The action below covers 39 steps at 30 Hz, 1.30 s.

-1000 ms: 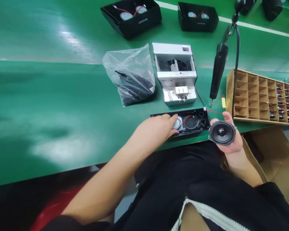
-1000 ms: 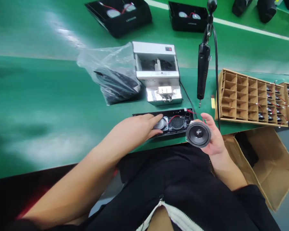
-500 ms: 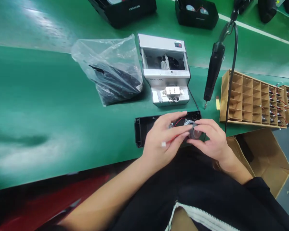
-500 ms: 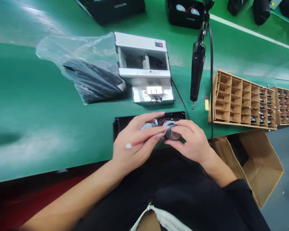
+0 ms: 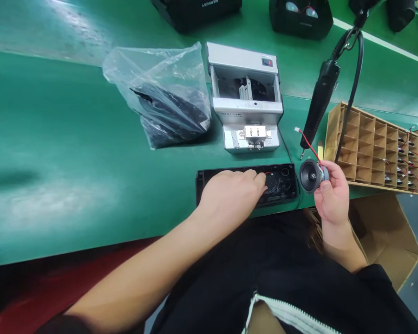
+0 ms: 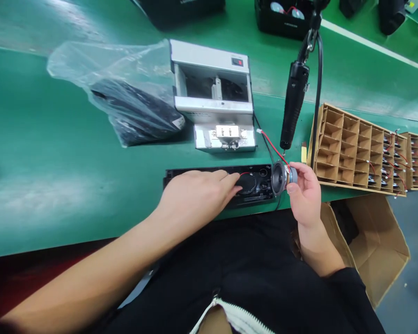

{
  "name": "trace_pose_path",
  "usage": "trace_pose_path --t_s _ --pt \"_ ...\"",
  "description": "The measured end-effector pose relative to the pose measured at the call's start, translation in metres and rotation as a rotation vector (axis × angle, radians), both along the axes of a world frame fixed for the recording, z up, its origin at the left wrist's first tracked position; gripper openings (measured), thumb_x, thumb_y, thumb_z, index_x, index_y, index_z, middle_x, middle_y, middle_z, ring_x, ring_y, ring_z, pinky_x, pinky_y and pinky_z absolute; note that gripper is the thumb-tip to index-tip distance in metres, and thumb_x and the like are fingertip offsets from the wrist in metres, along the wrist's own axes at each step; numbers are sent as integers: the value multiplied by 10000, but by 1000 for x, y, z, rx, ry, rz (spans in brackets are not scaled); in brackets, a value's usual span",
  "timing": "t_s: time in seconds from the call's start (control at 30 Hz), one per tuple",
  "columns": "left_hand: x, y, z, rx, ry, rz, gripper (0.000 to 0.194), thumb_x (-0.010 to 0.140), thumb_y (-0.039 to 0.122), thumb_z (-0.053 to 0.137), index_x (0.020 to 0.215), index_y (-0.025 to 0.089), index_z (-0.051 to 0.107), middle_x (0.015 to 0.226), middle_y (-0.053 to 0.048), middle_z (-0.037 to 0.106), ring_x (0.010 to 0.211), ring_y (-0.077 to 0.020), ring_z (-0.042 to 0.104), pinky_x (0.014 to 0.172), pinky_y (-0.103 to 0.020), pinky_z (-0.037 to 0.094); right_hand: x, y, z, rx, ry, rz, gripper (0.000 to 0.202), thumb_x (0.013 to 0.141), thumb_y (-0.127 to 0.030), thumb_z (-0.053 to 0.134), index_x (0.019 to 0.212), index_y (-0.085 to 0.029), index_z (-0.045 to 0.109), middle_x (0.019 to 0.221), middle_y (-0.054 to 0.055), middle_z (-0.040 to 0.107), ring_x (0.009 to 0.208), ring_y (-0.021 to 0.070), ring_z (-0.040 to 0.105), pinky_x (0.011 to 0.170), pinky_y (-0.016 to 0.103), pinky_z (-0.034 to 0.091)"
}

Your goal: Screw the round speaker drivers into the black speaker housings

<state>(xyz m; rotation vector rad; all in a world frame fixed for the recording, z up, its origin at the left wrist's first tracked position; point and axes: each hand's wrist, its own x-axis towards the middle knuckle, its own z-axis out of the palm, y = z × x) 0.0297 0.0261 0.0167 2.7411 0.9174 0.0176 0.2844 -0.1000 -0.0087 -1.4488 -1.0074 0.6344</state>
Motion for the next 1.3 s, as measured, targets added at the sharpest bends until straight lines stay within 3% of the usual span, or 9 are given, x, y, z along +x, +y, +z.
trace_pose_path --t_s 0.17,0.3,0.4,0.5,0.7,0.83,0.97,1.13,1.3 --pt "17 3 -4 -38 24 -38 293 1017 25 604 1061 171 853 882 -114 850 745 -310 834 677 -387 521 -3 -1 10 -23 -122 120 461 1170 -567 699 1566 -332 720 1445 107 891 1202 209 899 1028 373 794" --pt "-4 4 -15 -24 -78 35 380 1133 152 574 1343 198 888 1062 -120 929 912 -309 886 740 -383 595 -4 3 23 -24 -373 285 513 1080 -568 862 1503 -293 770 1399 146 925 1170 258 931 867 373 813" --pt "-31 2 -24 54 -272 113 396 1225 265 528 1229 243 924 1084 -91 945 917 -295 869 758 -395 628 -6 18 27 -42 -622 442 468 1022 -578 944 1374 -283 856 1318 132 965 1199 288 938 971 423 813" --pt "-48 -2 -28 142 -350 73 436 1238 230 509 1085 235 917 1141 -80 948 889 -281 839 757 -413 647 -11 37 28 -98 -860 600 318 1095 -507 870 1311 -274 887 1356 126 971 1162 271 924 1028 424 764" --pt "-56 -6 -18 154 -337 -23 349 1229 213 556 1247 160 901 1307 -156 928 1015 -327 862 856 -481 697 -21 59 33 -188 -1193 825 255 1084 -310 877 1326 -245 836 1449 141 933 1021 247 832 885 403 678" --pt "-62 -6 -14 121 -318 -72 360 1226 186 527 1316 152 874 1305 -157 928 1030 -341 874 845 -500 694 -25 60 35 -231 -1285 873 238 1102 -315 854 1324 -235 818 1461 142 916 1035 242 815 844 394 672" --pt "-63 -8 -14 131 -321 -39 383 1188 92 508 1315 128 867 1301 -190 915 1080 -361 902 851 -502 712 -29 60 40 -266 -1326 899 180 1167 -273 740 1326 -230 814 1461 135 908 1065 236 812 817 379 667" --pt "-61 -10 -17 58 -317 -9 371 1232 167 496 1274 150 864 1309 -192 894 1017 -336 907 793 -456 733 -32 64 49 -324 -1343 955 247 1193 -190 648 1382 -217 805 1489 146 893 1078 232 814 819 361 676" --pt "-64 -11 -21 -35 -346 26 384 1235 236 494 1356 182 854 1335 -194 887 1133 -375 900 966 -530 776 -28 69 49 -321 -1302 1022 311 1215 -213 603 1447 -199 810 1524 142 893 1127 242 804 906 395 730"
